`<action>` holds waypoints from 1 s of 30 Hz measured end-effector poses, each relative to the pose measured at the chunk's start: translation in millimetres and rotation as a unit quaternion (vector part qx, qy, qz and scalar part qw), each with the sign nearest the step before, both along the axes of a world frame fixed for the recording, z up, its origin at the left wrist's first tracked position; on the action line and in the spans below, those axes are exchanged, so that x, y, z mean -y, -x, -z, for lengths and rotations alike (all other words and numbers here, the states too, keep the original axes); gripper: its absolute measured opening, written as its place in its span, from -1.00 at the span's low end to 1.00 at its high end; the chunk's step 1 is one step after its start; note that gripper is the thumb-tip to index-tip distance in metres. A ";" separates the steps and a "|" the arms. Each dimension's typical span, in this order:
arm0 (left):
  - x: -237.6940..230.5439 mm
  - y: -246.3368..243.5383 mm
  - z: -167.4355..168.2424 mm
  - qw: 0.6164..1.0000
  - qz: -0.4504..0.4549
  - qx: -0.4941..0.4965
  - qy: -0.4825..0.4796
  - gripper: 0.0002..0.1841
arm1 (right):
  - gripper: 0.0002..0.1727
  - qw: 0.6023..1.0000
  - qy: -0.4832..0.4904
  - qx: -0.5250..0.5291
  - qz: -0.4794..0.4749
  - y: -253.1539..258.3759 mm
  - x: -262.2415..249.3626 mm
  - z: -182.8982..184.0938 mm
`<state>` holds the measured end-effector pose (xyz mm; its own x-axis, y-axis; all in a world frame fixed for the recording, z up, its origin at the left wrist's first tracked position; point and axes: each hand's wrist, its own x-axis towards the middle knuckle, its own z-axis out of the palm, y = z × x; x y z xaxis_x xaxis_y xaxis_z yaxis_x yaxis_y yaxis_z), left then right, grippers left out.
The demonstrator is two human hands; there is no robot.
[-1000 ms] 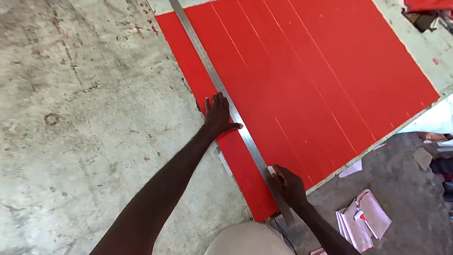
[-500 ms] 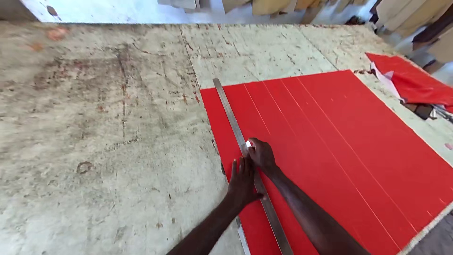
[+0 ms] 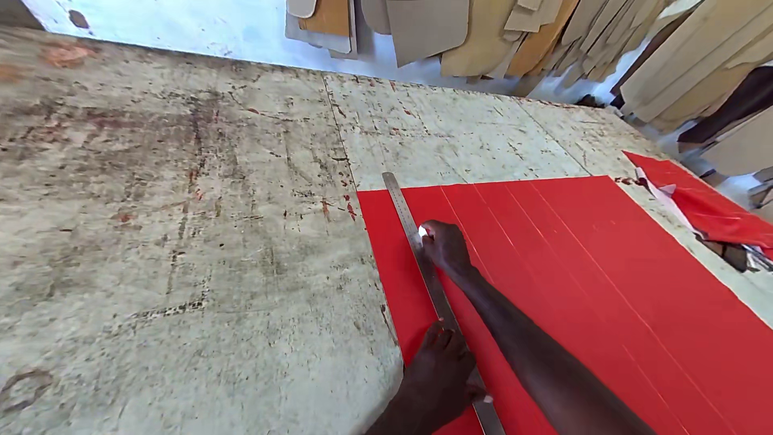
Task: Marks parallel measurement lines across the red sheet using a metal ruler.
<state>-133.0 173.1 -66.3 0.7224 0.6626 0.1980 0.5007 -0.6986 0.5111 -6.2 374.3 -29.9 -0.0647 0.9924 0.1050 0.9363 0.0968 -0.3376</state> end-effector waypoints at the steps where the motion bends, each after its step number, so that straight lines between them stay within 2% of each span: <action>1: -1.1 -0.2 -1.3 1.000 0.002 0.002 0.004 -0.41 | -0.71 1.000 -0.003 0.007 -0.004 4.7 -19.8 0.1; 7: -3.4 -0.2 5.5 0.998 -0.005 0.066 -0.021 -0.41 | -0.69 0.999 -0.022 0.035 -0.003 30.3 -131.6 -2.2; 11: -3.9 -1.1 11.9 0.995 -0.020 0.082 -0.052 -0.40 | -0.70 0.999 0.002 0.038 -0.011 34.7 -177.5 -10.6; 15: -4.1 0.2 8.6 0.997 -0.018 0.070 -0.033 -0.40 | -0.70 0.997 0.072 0.024 -0.017 27.2 -179.0 -22.3; 18: -5.1 1.6 2.4 0.999 -0.008 0.048 0.001 -0.37 | -0.68 0.995 0.100 0.013 -0.021 19.1 -145.1 -25.8; 21: -5.1 1.6 -5.3 0.999 0.003 0.009 0.043 -0.35 | -0.67 0.990 0.129 0.032 -0.043 6.1 -61.3 -34.8; 23: -3.7 0.6 -9.0 0.999 -0.003 -0.014 0.040 -0.34 | -0.71 0.986 0.148 0.048 -0.055 -8.3 26.7 -42.5; 26: 1.9 0.8 -8.5 1.000 -0.023 -0.006 -0.005 -0.44 | -0.79 0.980 0.188 0.055 -0.040 -40.1 200.6 -49.8; 28: 7.5 2.8 -9.2 0.999 -0.023 -0.013 -0.029 -0.46 | -0.72 0.965 0.261 0.032 -0.014 -66.2 317.7 -49.2; 30: 16.0 2.9 -13.0 0.998 -0.026 -0.043 -0.048 -0.41 | -0.69 0.959 0.282 0.014 0.003 -84.3 433.4 -51.4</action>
<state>-136.0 157.0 -53.3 0.7049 0.6800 0.2018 0.5761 -0.7149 0.3964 78.1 -59.1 21.5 -0.0531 0.8911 -0.4507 0.9455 -0.1003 -0.3098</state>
